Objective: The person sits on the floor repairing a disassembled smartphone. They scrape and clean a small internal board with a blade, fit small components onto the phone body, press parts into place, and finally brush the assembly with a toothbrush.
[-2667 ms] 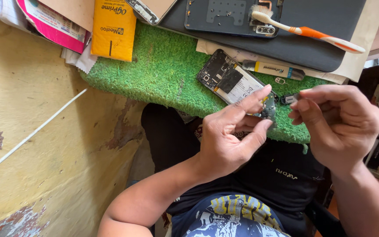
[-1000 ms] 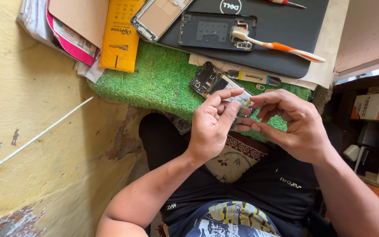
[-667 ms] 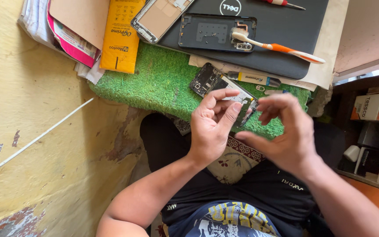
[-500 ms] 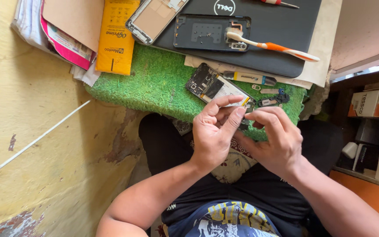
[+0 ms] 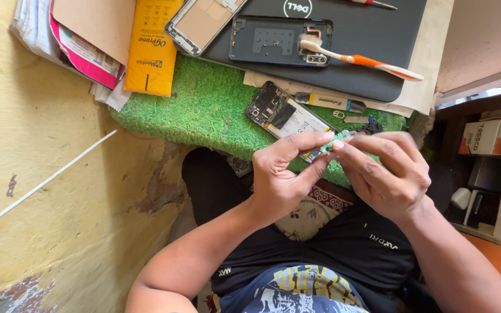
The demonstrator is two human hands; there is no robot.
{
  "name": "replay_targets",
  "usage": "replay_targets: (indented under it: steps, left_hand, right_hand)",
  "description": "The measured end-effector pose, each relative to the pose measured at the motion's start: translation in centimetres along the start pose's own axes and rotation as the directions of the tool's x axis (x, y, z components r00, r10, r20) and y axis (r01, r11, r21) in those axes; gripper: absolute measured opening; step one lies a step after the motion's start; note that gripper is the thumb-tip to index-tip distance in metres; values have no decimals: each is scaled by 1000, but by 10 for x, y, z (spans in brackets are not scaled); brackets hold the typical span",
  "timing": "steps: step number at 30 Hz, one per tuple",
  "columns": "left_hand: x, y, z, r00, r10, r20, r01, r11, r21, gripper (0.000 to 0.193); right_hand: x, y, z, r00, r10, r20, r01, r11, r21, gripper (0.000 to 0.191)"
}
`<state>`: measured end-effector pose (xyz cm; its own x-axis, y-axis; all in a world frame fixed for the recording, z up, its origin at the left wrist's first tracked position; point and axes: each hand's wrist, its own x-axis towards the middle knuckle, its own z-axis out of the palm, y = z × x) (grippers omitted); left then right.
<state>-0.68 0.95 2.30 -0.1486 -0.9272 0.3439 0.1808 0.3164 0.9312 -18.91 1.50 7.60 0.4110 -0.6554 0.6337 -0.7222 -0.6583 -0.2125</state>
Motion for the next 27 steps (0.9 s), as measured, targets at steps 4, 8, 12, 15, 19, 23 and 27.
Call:
replay_targets:
  steps: [4,8,12,15,19,23,27]
  left_hand:
    - [2,1,-2,999,38,30,-39,998,42,30]
    - [8,3,-7,998,7,62,-11,998,65,32]
    - [22,-3,-21,983,184,-2,-177,947,268,24]
    - [31,-9,-30,965,253,72,-260,881,395,23]
    - [39,-13,-37,920,289,266,-385,795,469,25]
    - [42,-16,-39,892,257,372,-421,772,475,24]
    - [42,-18,-38,882,265,390,-442,751,491,22]
  right_hand:
    - [-9,6,2,999,34,16,-36,996,76,26]
    - [-13,15,3,999,50,8,-51,992,119,22]
    - [-13,30,3,996,-49,68,46,997,56,21]
    - [-14,37,5,967,-160,198,155,987,38,21]
    - [-18,38,8,930,-222,293,236,972,-12,23]
    - [-20,38,8,914,-240,326,261,965,-22,31]
    - [-21,36,7,907,-244,342,267,963,-22,34]
